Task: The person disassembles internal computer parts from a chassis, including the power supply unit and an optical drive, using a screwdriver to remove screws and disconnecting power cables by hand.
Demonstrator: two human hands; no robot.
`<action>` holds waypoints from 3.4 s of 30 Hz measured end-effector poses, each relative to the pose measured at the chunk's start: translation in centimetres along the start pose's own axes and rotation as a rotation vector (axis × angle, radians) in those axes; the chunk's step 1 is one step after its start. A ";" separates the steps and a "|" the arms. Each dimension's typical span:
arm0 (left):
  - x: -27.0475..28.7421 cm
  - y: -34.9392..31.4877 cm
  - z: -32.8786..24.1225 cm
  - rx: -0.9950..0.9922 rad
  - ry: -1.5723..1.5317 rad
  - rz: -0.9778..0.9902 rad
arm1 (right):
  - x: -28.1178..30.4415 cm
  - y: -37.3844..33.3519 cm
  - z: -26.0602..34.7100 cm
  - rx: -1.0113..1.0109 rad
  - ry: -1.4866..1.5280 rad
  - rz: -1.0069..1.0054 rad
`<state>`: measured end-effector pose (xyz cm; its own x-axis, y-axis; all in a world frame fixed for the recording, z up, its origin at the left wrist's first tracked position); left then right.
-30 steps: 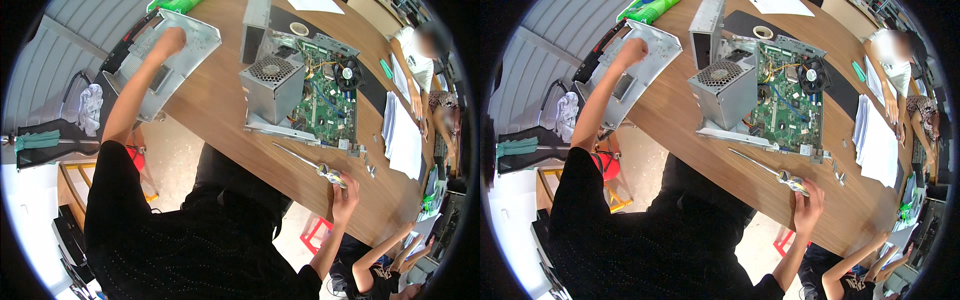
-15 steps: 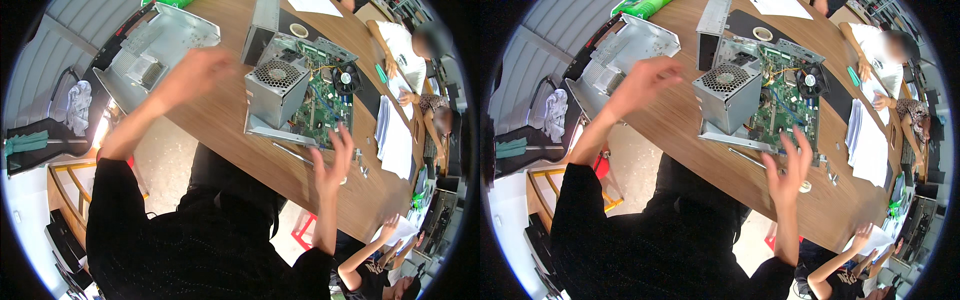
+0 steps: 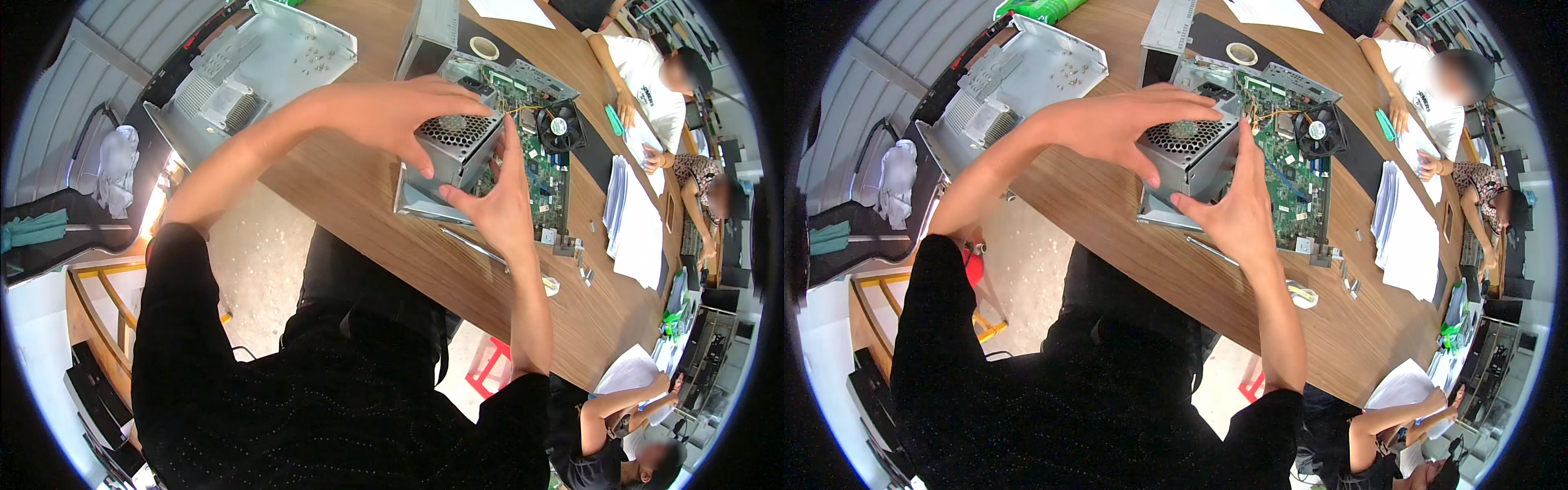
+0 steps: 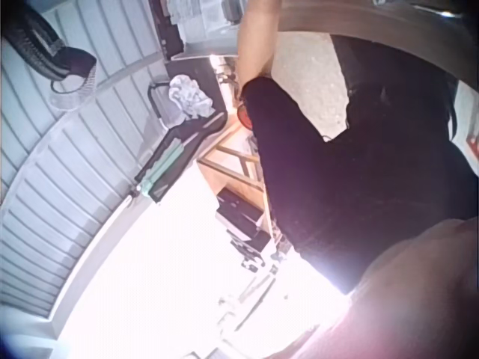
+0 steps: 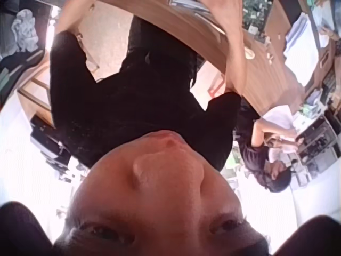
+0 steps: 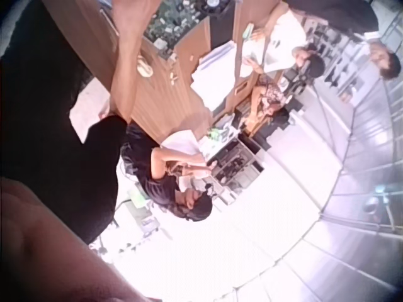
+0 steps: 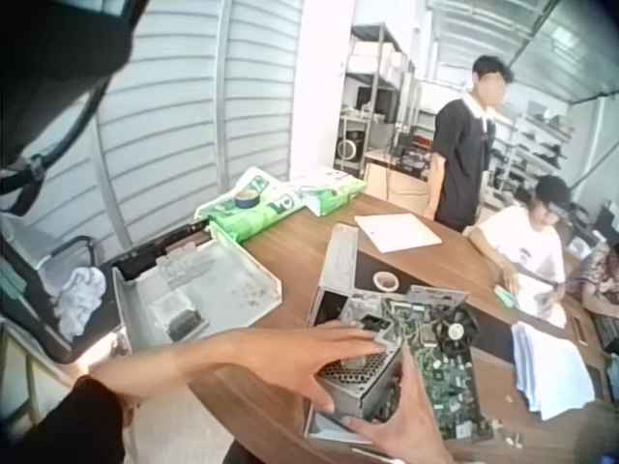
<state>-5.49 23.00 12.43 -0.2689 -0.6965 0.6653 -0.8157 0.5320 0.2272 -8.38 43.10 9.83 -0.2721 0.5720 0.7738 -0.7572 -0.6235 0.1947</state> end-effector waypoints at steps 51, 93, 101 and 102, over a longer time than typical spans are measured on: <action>-4.9 4.8 0.7 0.275 -0.493 -0.468 | 2.8 -1.3 -11.8 -0.179 1.347 -0.099; -9.7 7.2 1.7 0.476 -1.185 -0.518 | 10.5 5.1 -9.8 -0.284 -0.090 -0.001; -9.9 7.5 1.4 0.445 -1.185 -0.397 | 9.4 5.8 -11.0 -0.298 0.134 -0.073; -9.7 7.5 1.5 0.450 -1.195 -0.397 | 9.6 5.2 -10.7 -0.306 0.131 -0.065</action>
<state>-9.77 33.01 6.67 -0.0677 -0.8800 -0.4701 -0.9770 0.1540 -0.1474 -21.27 50.99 11.81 -0.2764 0.6814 0.6777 -0.9132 -0.4060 0.0358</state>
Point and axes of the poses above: each hand's wrist, its own y-axis towards the middle knuckle, its own x-axis out of the back of the hand, z = x × y, the point moved 4 cm from there along y, towards the middle knuckle, and after that the axes turned 11 degrees about -y, right-handed, at the moved point
